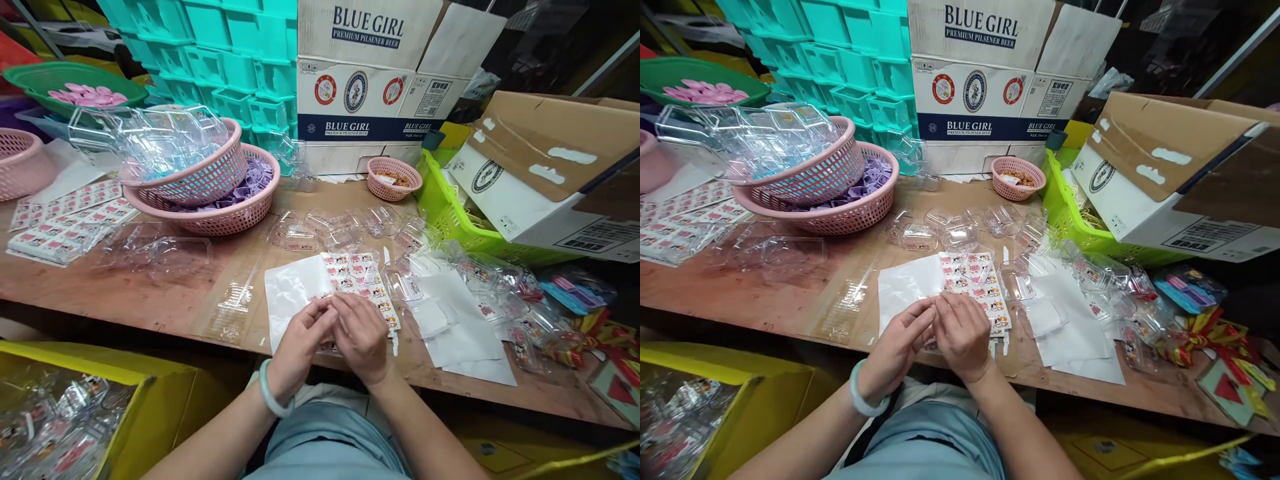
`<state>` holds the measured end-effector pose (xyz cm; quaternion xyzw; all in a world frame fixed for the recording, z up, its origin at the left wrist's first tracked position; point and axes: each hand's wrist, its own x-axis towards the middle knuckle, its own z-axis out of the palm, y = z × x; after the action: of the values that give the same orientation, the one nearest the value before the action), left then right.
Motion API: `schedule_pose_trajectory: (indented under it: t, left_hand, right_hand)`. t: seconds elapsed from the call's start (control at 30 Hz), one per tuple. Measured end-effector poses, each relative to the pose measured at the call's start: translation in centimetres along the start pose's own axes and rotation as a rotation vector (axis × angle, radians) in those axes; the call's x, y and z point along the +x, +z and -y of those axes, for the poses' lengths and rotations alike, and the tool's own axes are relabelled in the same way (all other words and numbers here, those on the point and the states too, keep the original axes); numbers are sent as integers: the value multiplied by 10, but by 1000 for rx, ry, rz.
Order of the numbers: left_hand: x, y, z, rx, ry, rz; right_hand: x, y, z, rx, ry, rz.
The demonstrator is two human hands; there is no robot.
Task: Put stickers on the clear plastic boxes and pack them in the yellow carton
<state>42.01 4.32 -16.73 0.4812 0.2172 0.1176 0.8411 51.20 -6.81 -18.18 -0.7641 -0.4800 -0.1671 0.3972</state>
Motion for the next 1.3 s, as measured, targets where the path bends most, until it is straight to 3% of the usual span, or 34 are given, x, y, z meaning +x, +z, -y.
schedule_pose_trajectory:
  t: [0.1, 0.17, 0.23, 0.3, 0.33, 0.43, 0.47, 0.53, 0.6, 0.73, 0.87, 0.93, 1.03, 1.13, 1.23, 1.3]
  left_hand:
    - [12, 7, 6, -253, -126, -69]
    - [19, 6, 6, -241, -136, -69]
    - [21, 6, 3, -168, -149, 25]
    - [21, 9, 1, -101, -166, 91]
    - [21, 11, 0, -79, -171, 86]
    - [24, 13, 1, -48, -147, -7]
    - [27, 12, 1, -44, -129, -31]
    - [34, 8, -1, -41, -99, -43]
    - [42, 1, -6, -43, -91, -50]
    - [46, -13, -19, -84, -185, -56]
    - [39, -16, -22, -232, -385, 100]
    - [36, -13, -20, -315, -393, 162]
    - [33, -11, -19, -381, -293, 130]
    - [32, -16, -19, -386, -185, 78]
    - [30, -25, -15, -371, -164, 104]
    - [29, -29, -8, -359, -149, 130]
  right_hand:
    - [-9, 3, 2, 147, 176, 47]
    - [-10, -2, -3, 365, 404, 28]
    - [-6, -12, -11, 572, 581, 78]
    - [3, -22, -24, 621, 639, 116]
    - [9, -26, -32, 549, 638, 61]
    - [28, -30, -62, 64, 527, -259]
    - [34, -28, -72, -100, 463, -301]
    - [43, -20, -87, -315, 331, -242]
    - [47, -10, -92, -389, 222, -145]
    - [41, 1, -73, -319, -60, -94]
    - [32, 2, -47, -135, -385, -16]
    - [31, 2, -38, -77, -440, 10]
    - [34, 1, -25, 45, -459, 31]
    - [36, -4, -10, 191, -233, -23]
    - [35, -10, -2, 354, 263, -186]
    - [32, -12, -2, 514, 542, -215]
